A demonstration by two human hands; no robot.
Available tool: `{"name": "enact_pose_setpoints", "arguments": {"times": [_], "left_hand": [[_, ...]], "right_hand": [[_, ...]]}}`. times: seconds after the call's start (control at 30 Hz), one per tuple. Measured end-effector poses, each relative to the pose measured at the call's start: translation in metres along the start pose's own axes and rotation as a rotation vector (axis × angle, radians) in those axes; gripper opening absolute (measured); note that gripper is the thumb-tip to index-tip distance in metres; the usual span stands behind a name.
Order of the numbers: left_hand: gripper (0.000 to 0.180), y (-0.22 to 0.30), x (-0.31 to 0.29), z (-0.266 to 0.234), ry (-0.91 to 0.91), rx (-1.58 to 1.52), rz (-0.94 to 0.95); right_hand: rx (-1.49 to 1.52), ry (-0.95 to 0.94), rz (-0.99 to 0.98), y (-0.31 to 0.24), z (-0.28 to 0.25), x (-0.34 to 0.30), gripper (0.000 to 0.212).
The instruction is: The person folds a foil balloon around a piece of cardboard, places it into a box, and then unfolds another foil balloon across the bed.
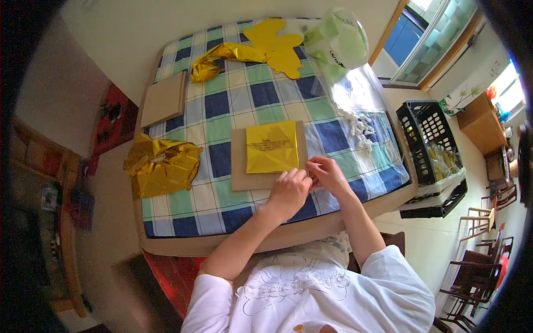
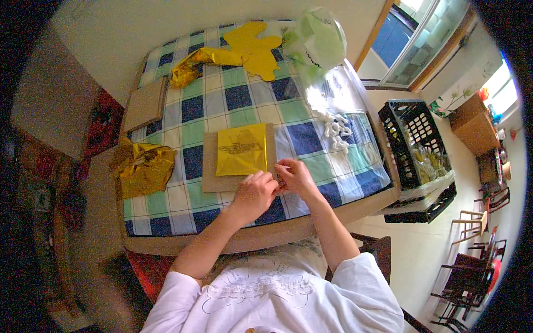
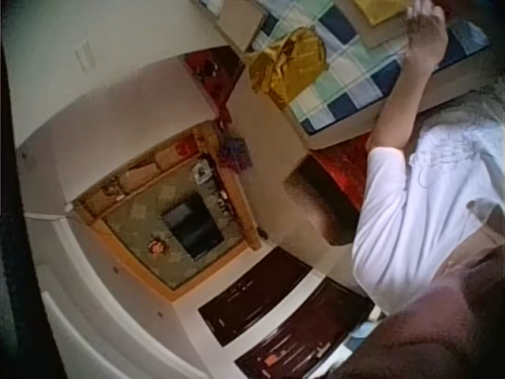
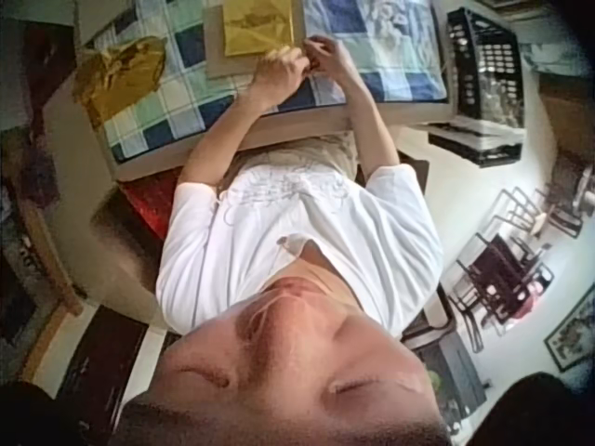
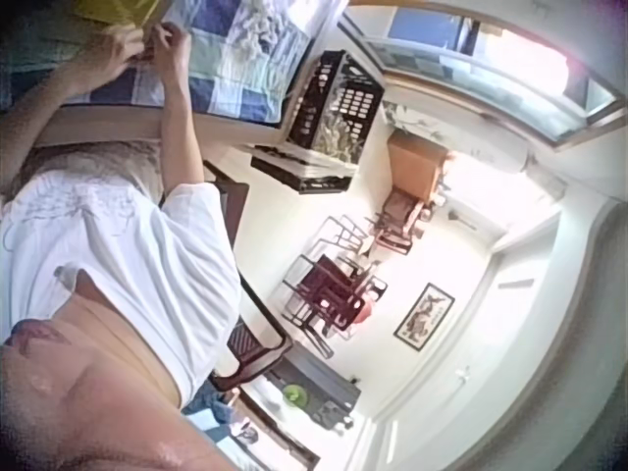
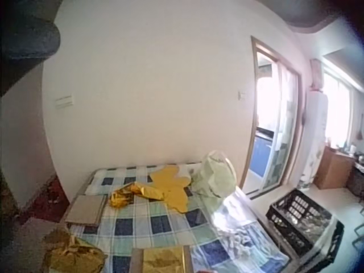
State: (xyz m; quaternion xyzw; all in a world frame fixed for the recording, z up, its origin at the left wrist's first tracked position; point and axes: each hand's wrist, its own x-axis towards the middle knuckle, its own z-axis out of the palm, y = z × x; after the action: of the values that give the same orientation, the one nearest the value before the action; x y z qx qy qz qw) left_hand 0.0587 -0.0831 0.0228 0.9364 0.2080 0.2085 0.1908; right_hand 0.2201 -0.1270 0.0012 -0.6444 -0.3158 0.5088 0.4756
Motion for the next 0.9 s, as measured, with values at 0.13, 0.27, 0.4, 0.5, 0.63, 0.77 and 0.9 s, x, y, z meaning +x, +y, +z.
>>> {"name": "enact_pose_setpoints", "arguments": {"times": [0.13,0.27,0.4,0.5,0.63,0.77,0.9], "left_hand": [[0.011,0.002,-0.005,0.005,0.031,-0.039,-0.015],[0.013,0.004,0.002,-0.003,0.167,-0.136,-0.015],[0.016,0.002,0.003,-0.002,0.078,-0.096,0.004],[0.015,0.002,0.003,0.000,0.060,-0.046,-0.002],[0.013,0.001,0.002,0.002,0.046,-0.014,0.007],[0.011,-0.001,0.000,0.008,0.059,0.010,0.009],[0.012,-0.004,-0.003,0.010,0.093,-0.023,0.004]], "right_hand": [[-0.013,-0.004,-0.016,-0.001,-0.002,0.001,0.024],[-0.014,0.000,-0.020,-0.005,-0.001,-0.002,0.025],[-0.001,-0.009,0.020,-0.006,-0.001,-0.001,0.024],[-0.017,-0.014,-0.010,-0.002,-0.001,0.000,0.023],[-0.049,-0.028,-0.020,-0.002,-0.002,0.001,0.023],[-0.061,-0.049,0.017,-0.002,-0.003,0.003,0.021],[-0.033,-0.061,-0.017,-0.005,-0.001,-0.001,0.018]]}}
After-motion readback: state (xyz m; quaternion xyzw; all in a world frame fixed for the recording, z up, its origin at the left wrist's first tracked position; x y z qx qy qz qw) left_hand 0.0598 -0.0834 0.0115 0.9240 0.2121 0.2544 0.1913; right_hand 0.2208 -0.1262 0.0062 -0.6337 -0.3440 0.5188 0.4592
